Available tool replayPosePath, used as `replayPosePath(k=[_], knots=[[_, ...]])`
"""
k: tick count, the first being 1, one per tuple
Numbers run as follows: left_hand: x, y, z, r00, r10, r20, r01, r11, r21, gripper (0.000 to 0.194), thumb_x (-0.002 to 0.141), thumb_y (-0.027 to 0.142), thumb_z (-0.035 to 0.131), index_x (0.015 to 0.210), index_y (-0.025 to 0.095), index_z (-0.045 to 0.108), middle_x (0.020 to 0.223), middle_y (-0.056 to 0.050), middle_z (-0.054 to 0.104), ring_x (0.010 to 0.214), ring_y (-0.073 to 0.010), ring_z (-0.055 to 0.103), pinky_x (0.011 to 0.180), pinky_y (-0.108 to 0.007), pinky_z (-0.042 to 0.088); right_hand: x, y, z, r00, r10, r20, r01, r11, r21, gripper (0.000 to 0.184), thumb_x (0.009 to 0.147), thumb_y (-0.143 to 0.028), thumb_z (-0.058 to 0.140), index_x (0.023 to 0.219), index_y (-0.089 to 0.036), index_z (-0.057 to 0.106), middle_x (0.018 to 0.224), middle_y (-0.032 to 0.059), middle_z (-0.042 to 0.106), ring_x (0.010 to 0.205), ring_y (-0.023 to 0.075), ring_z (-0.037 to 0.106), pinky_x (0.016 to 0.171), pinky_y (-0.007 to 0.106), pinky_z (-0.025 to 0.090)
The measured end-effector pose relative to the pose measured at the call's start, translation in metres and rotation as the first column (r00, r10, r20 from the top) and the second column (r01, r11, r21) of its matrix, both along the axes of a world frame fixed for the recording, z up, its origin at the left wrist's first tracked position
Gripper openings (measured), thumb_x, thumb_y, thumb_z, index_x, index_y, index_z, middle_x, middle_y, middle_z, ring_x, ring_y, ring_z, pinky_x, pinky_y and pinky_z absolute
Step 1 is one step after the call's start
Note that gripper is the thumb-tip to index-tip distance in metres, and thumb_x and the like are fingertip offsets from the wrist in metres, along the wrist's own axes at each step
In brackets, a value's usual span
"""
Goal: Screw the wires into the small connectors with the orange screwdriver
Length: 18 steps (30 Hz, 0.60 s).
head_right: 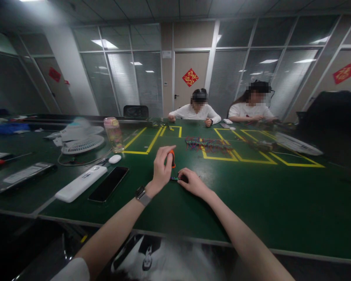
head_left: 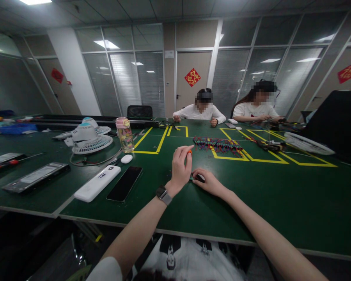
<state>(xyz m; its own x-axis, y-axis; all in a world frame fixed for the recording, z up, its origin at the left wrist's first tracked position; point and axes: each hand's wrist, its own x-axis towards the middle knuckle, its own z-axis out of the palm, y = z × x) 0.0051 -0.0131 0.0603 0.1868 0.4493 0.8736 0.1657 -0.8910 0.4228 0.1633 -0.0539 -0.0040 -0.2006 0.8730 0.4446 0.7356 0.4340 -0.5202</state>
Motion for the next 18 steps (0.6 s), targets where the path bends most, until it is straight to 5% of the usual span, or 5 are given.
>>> replayPosePath(k=[5,11,18], knots=[[0.0006,-0.0006,-0.0003,0.999,0.052,-0.005,-0.052,0.999,-0.002,0.025,0.089,0.030,0.053,0.111,0.023,0.062,0.097,-0.005,0.048,0.091,-0.0162,0.053,0.083,-0.030,0.045,-0.0001,-0.0004,0.0009,1.000,-0.007,0.008,0.007,1.000,-0.005,0.004,0.079,-0.020,0.060,0.083,-0.019,0.059,0.095,0.0057,0.064,0.089,0.0195,0.060,0.082,0.033,0.046],[-0.0004,-0.0008,0.0010,0.997,-0.073,-0.039,0.073,0.997,0.021,0.031,0.095,0.018,0.034,0.119,0.020,0.054,0.106,-0.007,0.059,0.101,-0.0171,0.053,0.091,-0.033,0.042,-0.0019,-0.0016,0.0041,1.000,-0.028,0.006,0.029,0.999,-0.032,0.004,0.079,-0.021,0.060,0.083,-0.019,0.059,0.097,0.0057,0.065,0.092,0.0205,0.060,0.085,0.036,0.045],[0.0005,-0.0011,-0.0001,0.999,0.036,-0.012,-0.036,0.999,0.005,0.025,0.089,0.031,0.053,0.111,0.023,0.062,0.098,-0.005,0.048,0.093,-0.0167,0.052,0.085,-0.031,0.045,-0.0022,-0.0024,0.0052,1.000,-0.029,0.003,0.029,0.999,-0.032,0.004,0.079,-0.021,0.060,0.082,-0.020,0.060,0.096,0.0052,0.065,0.092,0.0205,0.061,0.089,0.039,0.044]])
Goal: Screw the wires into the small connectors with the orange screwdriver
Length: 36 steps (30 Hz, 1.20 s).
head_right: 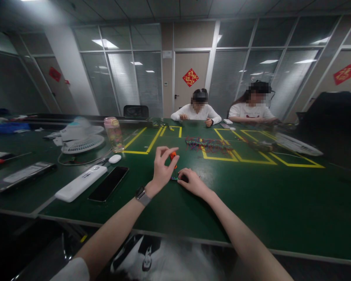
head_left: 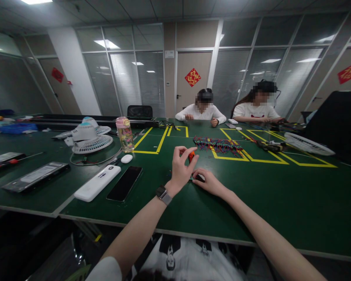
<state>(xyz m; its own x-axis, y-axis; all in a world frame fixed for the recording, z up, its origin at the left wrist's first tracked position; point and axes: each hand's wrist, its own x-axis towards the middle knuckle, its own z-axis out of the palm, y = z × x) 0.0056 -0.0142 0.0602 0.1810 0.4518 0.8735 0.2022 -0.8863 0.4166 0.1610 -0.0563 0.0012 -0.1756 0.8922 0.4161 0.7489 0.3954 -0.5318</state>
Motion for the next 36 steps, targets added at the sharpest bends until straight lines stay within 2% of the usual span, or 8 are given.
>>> replayPosePath(k=[7,13,19,26,33,36], knots=[[-0.0005,0.0022,-0.0001,0.997,-0.075,0.000,0.075,0.997,0.001,0.032,0.096,0.018,0.031,0.117,0.019,0.055,0.104,-0.007,0.059,0.099,-0.0172,0.054,0.089,-0.033,0.043,0.0008,0.0006,-0.0005,1.000,0.002,0.002,-0.002,1.000,-0.003,0.004,0.079,-0.021,0.061,0.083,-0.019,0.060,0.098,0.0060,0.066,0.094,0.0208,0.060,0.088,0.037,0.044],[0.0003,0.0006,-0.0004,1.000,0.003,0.020,-0.003,1.000,-0.004,0.023,0.091,0.030,0.049,0.109,0.023,0.062,0.096,-0.005,0.050,0.091,-0.0162,0.053,0.083,-0.031,0.046,0.0017,0.0008,-0.0018,1.000,0.001,-0.002,-0.001,1.000,0.003,0.003,0.079,-0.021,0.061,0.082,-0.019,0.061,0.098,0.0063,0.066,0.091,0.0203,0.060,0.085,0.036,0.046],[0.0005,0.0013,0.0005,0.999,-0.043,0.030,0.043,0.999,-0.021,0.028,0.095,0.021,0.038,0.114,0.021,0.058,0.097,-0.006,0.054,0.093,-0.0161,0.054,0.084,-0.030,0.045,0.0038,0.0022,-0.0037,1.000,-0.002,-0.007,0.002,1.000,-0.010,0.004,0.080,-0.023,0.061,0.082,-0.020,0.060,0.099,0.0059,0.066,0.093,0.0204,0.061,0.086,0.037,0.045],[0.0006,0.0009,0.0006,1.000,0.004,0.014,-0.004,1.000,0.006,0.023,0.090,0.028,0.051,0.109,0.021,0.061,0.095,-0.006,0.054,0.091,-0.0171,0.053,0.083,-0.031,0.045,0.0014,-0.0003,-0.0010,1.000,-0.022,0.012,0.023,1.000,-0.016,0.008,0.079,-0.023,0.060,0.086,-0.021,0.061,0.101,0.0047,0.068,0.095,0.0210,0.062,0.090,0.038,0.044],[-0.0007,0.0004,0.0019,0.999,-0.051,0.010,0.050,0.999,0.017,0.027,0.094,0.019,0.039,0.114,0.019,0.057,0.102,-0.007,0.060,0.096,-0.0172,0.054,0.087,-0.032,0.043,0.0012,-0.0005,0.0005,0.999,-0.046,0.003,0.046,0.998,-0.048,0.004,0.079,-0.024,0.061,0.081,-0.021,0.061,0.103,0.0053,0.069,0.097,0.0219,0.064,0.091,0.040,0.043],[-0.0009,-0.0001,0.0010,1.000,-0.014,-0.004,0.014,1.000,0.026,0.025,0.092,0.025,0.047,0.112,0.020,0.060,0.099,-0.007,0.056,0.094,-0.0177,0.053,0.085,-0.032,0.044,0.0013,-0.0002,0.0005,0.999,-0.048,-0.002,0.047,0.997,-0.059,0.004,0.079,-0.024,0.060,0.080,-0.020,0.061,0.103,0.0054,0.069,0.097,0.0216,0.064,0.091,0.040,0.043]])
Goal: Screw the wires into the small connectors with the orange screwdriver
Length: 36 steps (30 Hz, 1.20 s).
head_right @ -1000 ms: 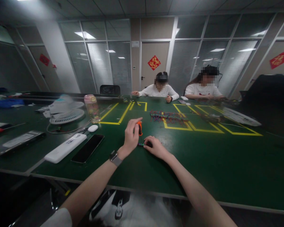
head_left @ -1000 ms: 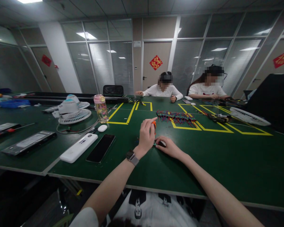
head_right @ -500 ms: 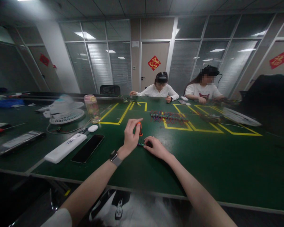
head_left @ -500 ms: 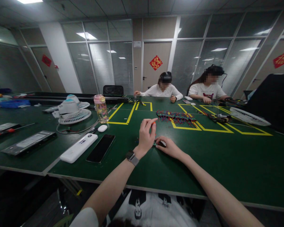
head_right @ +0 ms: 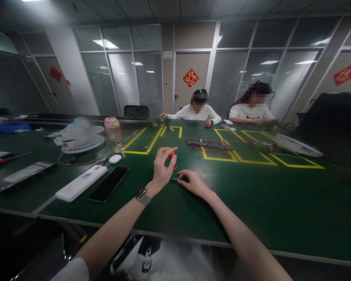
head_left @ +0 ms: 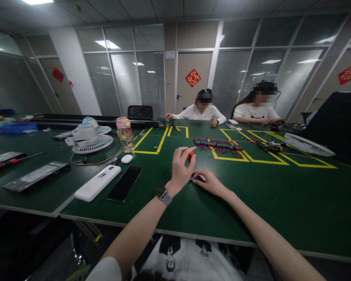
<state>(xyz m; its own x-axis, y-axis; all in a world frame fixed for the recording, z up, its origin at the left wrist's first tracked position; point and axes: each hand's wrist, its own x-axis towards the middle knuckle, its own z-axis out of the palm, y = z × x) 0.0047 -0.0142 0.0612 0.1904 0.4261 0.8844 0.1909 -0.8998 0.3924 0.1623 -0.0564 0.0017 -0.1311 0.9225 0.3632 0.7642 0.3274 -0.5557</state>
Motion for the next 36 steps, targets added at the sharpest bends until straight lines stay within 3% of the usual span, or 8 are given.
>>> replayPosePath(k=[3,9,14,21,27,36], knots=[[0.0007,0.0005,-0.0012,0.999,0.033,0.001,-0.033,0.999,-0.015,0.025,0.090,0.029,0.051,0.111,0.022,0.062,0.095,-0.005,0.052,0.090,-0.0170,0.053,0.082,-0.030,0.044,-0.0002,0.0000,0.0003,1.000,0.003,-0.011,-0.003,1.000,-0.009,0.005,0.079,-0.025,0.060,0.079,-0.020,0.061,0.104,0.0054,0.069,0.098,0.0215,0.064,0.092,0.039,0.043],[0.0009,0.0012,-0.0004,0.999,-0.040,-0.001,0.040,0.999,-0.032,0.030,0.095,0.018,0.036,0.118,0.020,0.054,0.105,-0.007,0.059,0.099,-0.0170,0.053,0.089,-0.032,0.042,-0.0001,-0.0005,0.0010,0.999,0.015,-0.033,-0.015,1.000,-0.014,0.006,0.079,-0.026,0.060,0.078,-0.020,0.061,0.104,0.0056,0.069,0.101,0.0220,0.063,0.093,0.039,0.043],[0.0020,-0.0004,-0.0014,0.999,0.008,-0.042,-0.009,1.000,-0.022,0.027,0.091,0.029,0.049,0.116,0.022,0.058,0.099,-0.006,0.054,0.094,-0.0182,0.052,0.085,-0.032,0.043,0.0002,-0.0003,0.0008,1.000,0.004,-0.016,-0.004,1.000,-0.005,0.007,0.078,-0.027,0.060,0.078,-0.020,0.061,0.102,0.0047,0.069,0.097,0.0218,0.063,0.094,0.039,0.042],[0.0012,0.0005,-0.0011,0.998,-0.036,-0.042,0.034,0.999,-0.040,0.028,0.094,0.020,0.039,0.119,0.020,0.053,0.101,-0.006,0.058,0.094,-0.0175,0.052,0.087,-0.033,0.042,0.0005,0.0000,0.0004,0.999,0.011,-0.033,-0.012,1.000,-0.015,0.006,0.078,-0.026,0.060,0.079,-0.020,0.062,0.103,0.0053,0.069,0.101,0.0222,0.063,0.093,0.038,0.043],[0.0024,0.0004,-0.0027,1.000,0.012,-0.004,-0.012,0.998,-0.054,0.027,0.091,0.029,0.049,0.116,0.022,0.058,0.097,-0.005,0.050,0.090,-0.0165,0.052,0.082,-0.030,0.044,0.0001,-0.0002,0.0004,1.000,0.004,-0.030,-0.004,1.000,0.003,0.006,0.077,-0.025,0.061,0.079,-0.020,0.062,0.102,0.0051,0.070,0.097,0.0217,0.064,0.093,0.040,0.043],[0.0021,0.0019,-0.0031,0.999,-0.050,0.011,0.051,0.997,-0.059,0.029,0.095,0.018,0.034,0.117,0.019,0.053,0.105,-0.007,0.058,0.098,-0.0170,0.053,0.089,-0.033,0.042,-0.0020,-0.0014,-0.0034,0.997,0.003,-0.071,-0.001,1.000,0.020,0.005,0.078,-0.025,0.060,0.077,-0.021,0.061,0.101,0.0057,0.070,0.100,0.0224,0.063,0.097,0.044,0.040]])
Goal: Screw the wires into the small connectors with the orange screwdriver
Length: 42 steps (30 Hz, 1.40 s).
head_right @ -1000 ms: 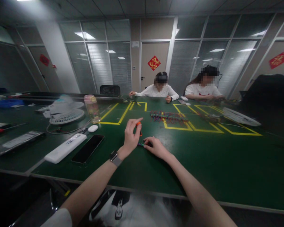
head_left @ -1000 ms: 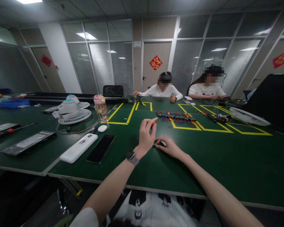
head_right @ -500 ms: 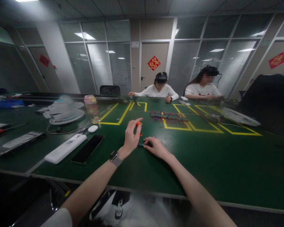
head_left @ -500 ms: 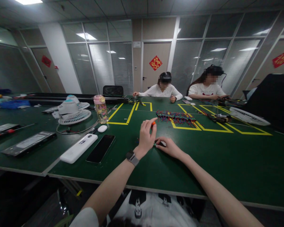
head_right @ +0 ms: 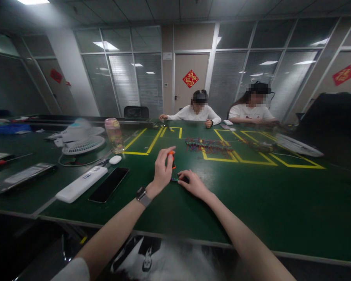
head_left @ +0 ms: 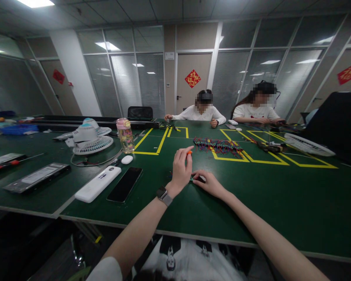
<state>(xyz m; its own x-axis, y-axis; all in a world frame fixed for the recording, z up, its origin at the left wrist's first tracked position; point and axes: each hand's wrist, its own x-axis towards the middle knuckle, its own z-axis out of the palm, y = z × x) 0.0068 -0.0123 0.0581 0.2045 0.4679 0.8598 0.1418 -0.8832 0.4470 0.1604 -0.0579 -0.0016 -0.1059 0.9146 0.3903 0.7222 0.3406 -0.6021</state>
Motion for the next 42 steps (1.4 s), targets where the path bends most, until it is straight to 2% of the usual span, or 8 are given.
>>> replayPosePath(k=[6,11,17,23,30,36,42], knots=[[0.000,0.000,-0.001,0.997,0.071,-0.016,-0.071,0.997,0.018,0.028,0.090,0.029,0.051,0.117,0.022,0.057,0.099,-0.006,0.050,0.093,-0.0171,0.052,0.084,-0.031,0.044,0.001,0.002,-0.008,1.000,-0.006,-0.017,0.007,1.000,0.029,0.005,0.079,-0.026,0.060,0.078,-0.021,0.060,0.100,0.0058,0.070,0.103,0.0226,0.063,0.107,0.051,0.028],[0.002,0.001,-0.002,0.996,0.090,-0.002,-0.090,0.996,0.009,0.030,0.092,0.025,0.046,0.121,0.024,0.056,0.097,-0.005,0.048,0.089,-0.0152,0.052,0.082,-0.029,0.045,0.001,0.003,-0.011,1.000,-0.012,-0.012,0.012,1.000,0.025,0.007,0.081,-0.028,0.058,0.080,-0.021,0.060,0.101,0.0064,0.070,0.104,0.0228,0.063,0.108,0.053,0.026],[0.000,0.000,0.001,0.999,0.049,-0.018,-0.049,0.999,0.012,0.034,0.093,0.018,0.040,0.125,0.021,0.050,0.103,-0.006,0.054,0.096,-0.0163,0.052,0.087,-0.032,0.044,0.002,0.002,-0.009,1.000,-0.006,-0.010,0.006,1.000,0.024,0.008,0.080,-0.028,0.058,0.081,-0.020,0.061,0.103,0.0071,0.070,0.106,0.0231,0.062,0.108,0.052,0.027],[-0.001,0.000,0.000,0.996,0.082,-0.041,-0.081,0.996,0.024,0.029,0.090,0.028,0.051,0.117,0.024,0.057,0.097,-0.005,0.051,0.091,-0.0169,0.053,0.084,-0.032,0.045,0.002,0.001,-0.003,0.999,-0.015,-0.036,0.015,1.000,-0.016,0.011,0.079,-0.030,0.059,0.076,-0.020,0.063,0.104,0.0076,0.070,0.102,0.0240,0.064,0.107,0.052,0.028],[-0.001,0.000,0.001,0.998,0.031,-0.050,-0.032,0.999,-0.024,0.031,0.094,0.020,0.038,0.122,0.021,0.051,0.102,-0.006,0.056,0.096,-0.0173,0.053,0.088,-0.032,0.043,0.005,0.002,-0.005,0.999,-0.008,-0.031,0.007,0.999,-0.033,0.014,0.079,-0.033,0.060,0.077,-0.020,0.067,0.106,0.0087,0.071,0.105,0.0260,0.063,0.108,0.052,0.027],[-0.001,0.000,0.002,0.997,0.053,-0.063,-0.056,0.998,-0.034,0.026,0.091,0.030,0.048,0.115,0.023,0.058,0.098,-0.006,0.053,0.093,-0.0176,0.053,0.084,-0.031,0.045,0.006,0.003,-0.007,0.999,-0.026,-0.024,0.026,0.999,-0.019,0.013,0.078,-0.032,0.062,0.079,-0.021,0.069,0.105,0.0081,0.071,0.106,0.0262,0.063,0.110,0.055,0.021],[0.000,0.002,0.002,0.999,0.027,-0.047,-0.029,0.999,-0.033,0.031,0.094,0.020,0.038,0.122,0.021,0.051,0.104,-0.007,0.057,0.098,-0.0182,0.053,0.088,-0.034,0.043,0.007,0.003,-0.009,0.998,-0.056,0.021,0.056,0.998,0.006,0.014,0.076,-0.032,0.065,0.084,-0.022,0.071,0.106,0.0084,0.071,0.110,0.0267,0.061,0.109,0.056,0.023]])
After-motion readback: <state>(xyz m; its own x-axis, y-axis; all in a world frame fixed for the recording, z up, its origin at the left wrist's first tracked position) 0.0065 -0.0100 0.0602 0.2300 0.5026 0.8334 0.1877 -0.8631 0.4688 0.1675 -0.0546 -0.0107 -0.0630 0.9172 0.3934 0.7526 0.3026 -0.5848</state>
